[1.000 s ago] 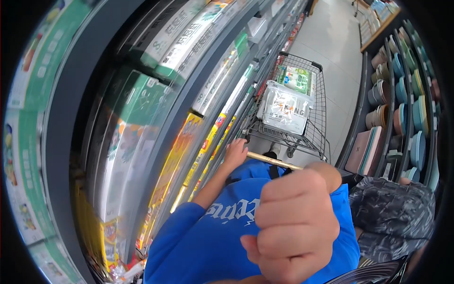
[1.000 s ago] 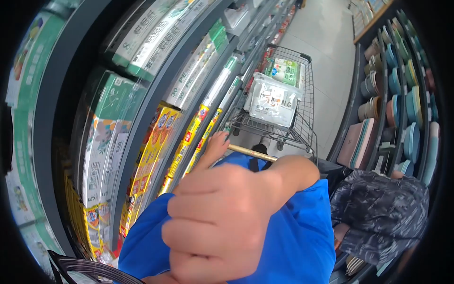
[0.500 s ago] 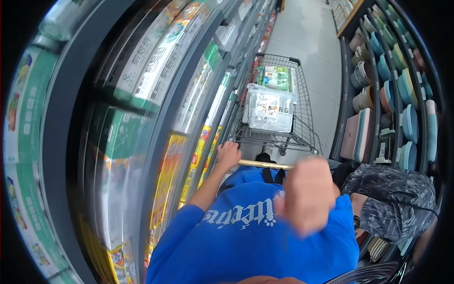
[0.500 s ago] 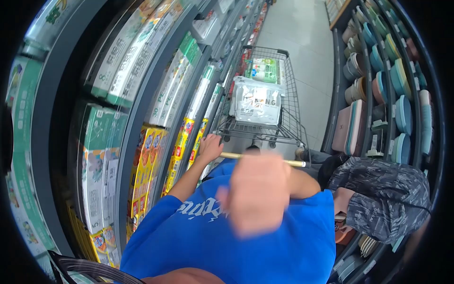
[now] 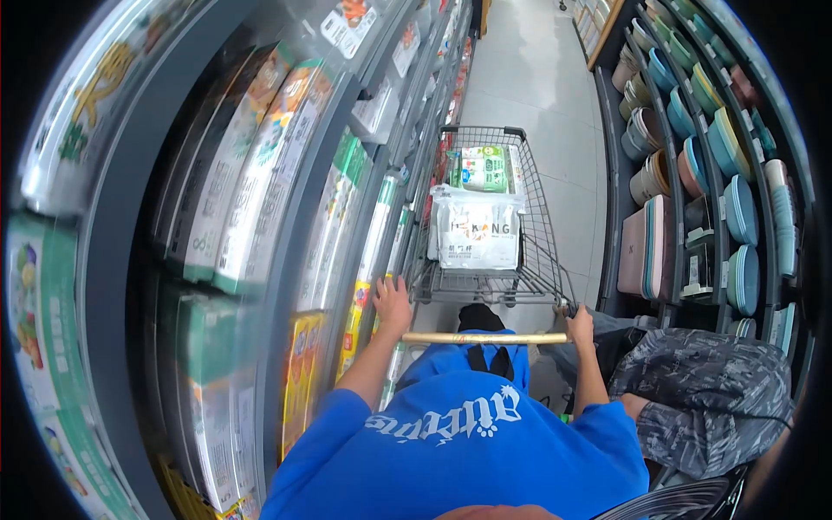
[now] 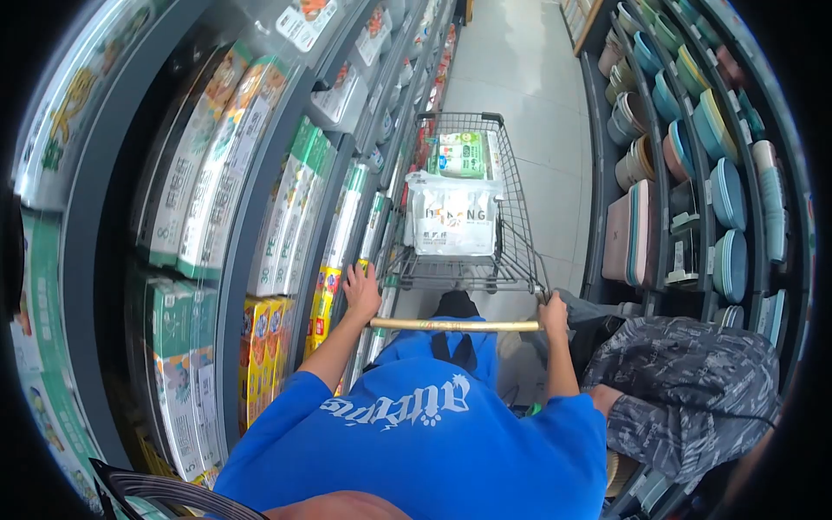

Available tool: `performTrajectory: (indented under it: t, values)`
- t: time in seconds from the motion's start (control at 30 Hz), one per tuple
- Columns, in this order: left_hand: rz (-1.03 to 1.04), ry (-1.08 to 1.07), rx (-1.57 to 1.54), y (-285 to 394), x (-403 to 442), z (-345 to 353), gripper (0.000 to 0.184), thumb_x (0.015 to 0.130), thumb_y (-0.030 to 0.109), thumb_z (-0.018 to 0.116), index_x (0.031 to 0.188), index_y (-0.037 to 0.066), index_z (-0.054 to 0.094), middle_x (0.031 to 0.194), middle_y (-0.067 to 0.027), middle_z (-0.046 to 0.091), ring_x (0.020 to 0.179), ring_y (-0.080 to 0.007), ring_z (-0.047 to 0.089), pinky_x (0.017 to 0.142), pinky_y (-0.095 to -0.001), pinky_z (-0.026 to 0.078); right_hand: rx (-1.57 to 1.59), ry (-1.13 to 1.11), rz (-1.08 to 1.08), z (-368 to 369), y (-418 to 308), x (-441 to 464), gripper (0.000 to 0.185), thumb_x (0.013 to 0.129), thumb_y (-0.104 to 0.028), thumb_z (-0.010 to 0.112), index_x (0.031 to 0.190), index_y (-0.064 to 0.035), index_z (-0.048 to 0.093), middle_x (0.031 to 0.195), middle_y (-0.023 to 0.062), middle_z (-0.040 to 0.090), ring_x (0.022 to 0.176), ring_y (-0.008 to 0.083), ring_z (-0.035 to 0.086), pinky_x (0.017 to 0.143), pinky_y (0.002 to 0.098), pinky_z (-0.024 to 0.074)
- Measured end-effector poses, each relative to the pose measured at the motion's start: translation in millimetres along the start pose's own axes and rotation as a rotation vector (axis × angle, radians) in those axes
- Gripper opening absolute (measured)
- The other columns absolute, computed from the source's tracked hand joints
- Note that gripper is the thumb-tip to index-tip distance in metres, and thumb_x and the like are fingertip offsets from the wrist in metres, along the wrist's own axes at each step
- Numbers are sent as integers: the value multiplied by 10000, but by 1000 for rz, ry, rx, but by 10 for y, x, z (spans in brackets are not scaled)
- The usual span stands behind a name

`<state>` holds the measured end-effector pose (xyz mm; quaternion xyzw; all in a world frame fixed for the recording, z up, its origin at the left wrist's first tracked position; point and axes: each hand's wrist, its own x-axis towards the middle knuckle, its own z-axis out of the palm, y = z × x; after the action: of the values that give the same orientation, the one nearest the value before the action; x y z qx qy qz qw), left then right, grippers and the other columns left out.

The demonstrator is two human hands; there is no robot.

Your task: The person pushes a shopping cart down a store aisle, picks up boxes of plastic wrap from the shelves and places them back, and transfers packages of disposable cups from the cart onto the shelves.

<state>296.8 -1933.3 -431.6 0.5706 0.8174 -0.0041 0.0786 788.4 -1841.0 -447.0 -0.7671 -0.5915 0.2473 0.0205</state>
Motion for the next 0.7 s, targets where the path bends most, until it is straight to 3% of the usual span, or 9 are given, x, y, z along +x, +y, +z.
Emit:
performTrajectory:
  t: [0.07, 0.23, 0.3, 0.4, 0.53, 0.57, 0.67, 0.7]
  values:
    - [11, -32, 82, 19, 202, -22, 692, 825, 173, 695, 1457, 76, 431, 1459, -200, 421, 1421, -432, 322, 1056, -596, 344, 8, 65, -32, -45, -85, -34, 378, 845, -192, 732, 1115, 8, 560, 974, 310, 682, 996, 507, 639, 855, 548, 519]
    - [35, -81, 181, 200, 419, -90, 665, 898, 155, 618, 1513, 92, 372, 1510, -189, 414, 1459, -452, 276, 1089, -611, 319, 30, -17, 107, -395, -468, -102, 508, 853, -315, 740, 1242, -51, 548, 1113, 317, 667, 1090, 501, 622, 943, 539, 503]
    - [39, -105, 207, 205, 505, -80, 674, 906, 152, 604, 1529, 112, 350, 1563, -185, 357, 1474, -434, 264, 1116, -616, 295, 44, -45, 52, -398, -454, 7, 574, 843, -332, 749, 1291, -52, 527, 1142, 310, 663, 1110, 492, 618, 951, 530, 501]
    - [162, 46, 273, 129, 722, 140, 932, 744, 183, 807, 1541, 131, 326, 1563, -191, 319, 1475, -413, 252, 1098, -614, 317, 75, -91, -27, -447, -448, 156, 792, 819, -353, 770, 1458, -57, 408, 1187, 298, 655, 1132, 467, 620, 971, 505, 496]
    - [324, -164, 173, 227, 934, 37, 952, 685, 190, 864, 1501, 189, 373, 1602, -188, 252, 1471, -403, 261, 1107, -609, 320, 86, -144, -96, -548, -454, 425, 969, 797, -357, 793, 1559, -81, 261, 1259, 308, 612, 1160, 471, 600, 1004, 500, 478]
    - [352, -173, 136, 268, 966, 28, 818, 673, 148, 846, 1405, 174, 482, 1587, -189, 264, 1432, -416, 311, 1072, -600, 376, 64, -134, -126, -521, -394, 502, 990, 792, -357, 800, 1565, -86, 243, 1284, 312, 595, 1176, 476, 588, 1008, 501, 475]
    - [378, -349, 106, 389, 1079, 20, 682, 656, 93, 814, 1291, 137, 568, 1568, -190, 285, 1392, -427, 350, 1012, -586, 443, 1, -176, -200, -573, -302, 693, 1058, 794, -391, 804, 1573, -45, 177, 1353, 322, 523, 1238, 462, 546, 1031, 496, 457]
    - [434, -267, 114, 430, 1074, -45, 555, 645, 75, 787, 1170, 105, 612, 1479, -180, 380, 1294, -417, 437, 936, -561, 496, -12, -189, -210, -613, -321, 737, 1065, 792, -390, 806, 1574, -44, 171, 1356, 322, 521, 1236, 461, 548, 1032, 496, 456]
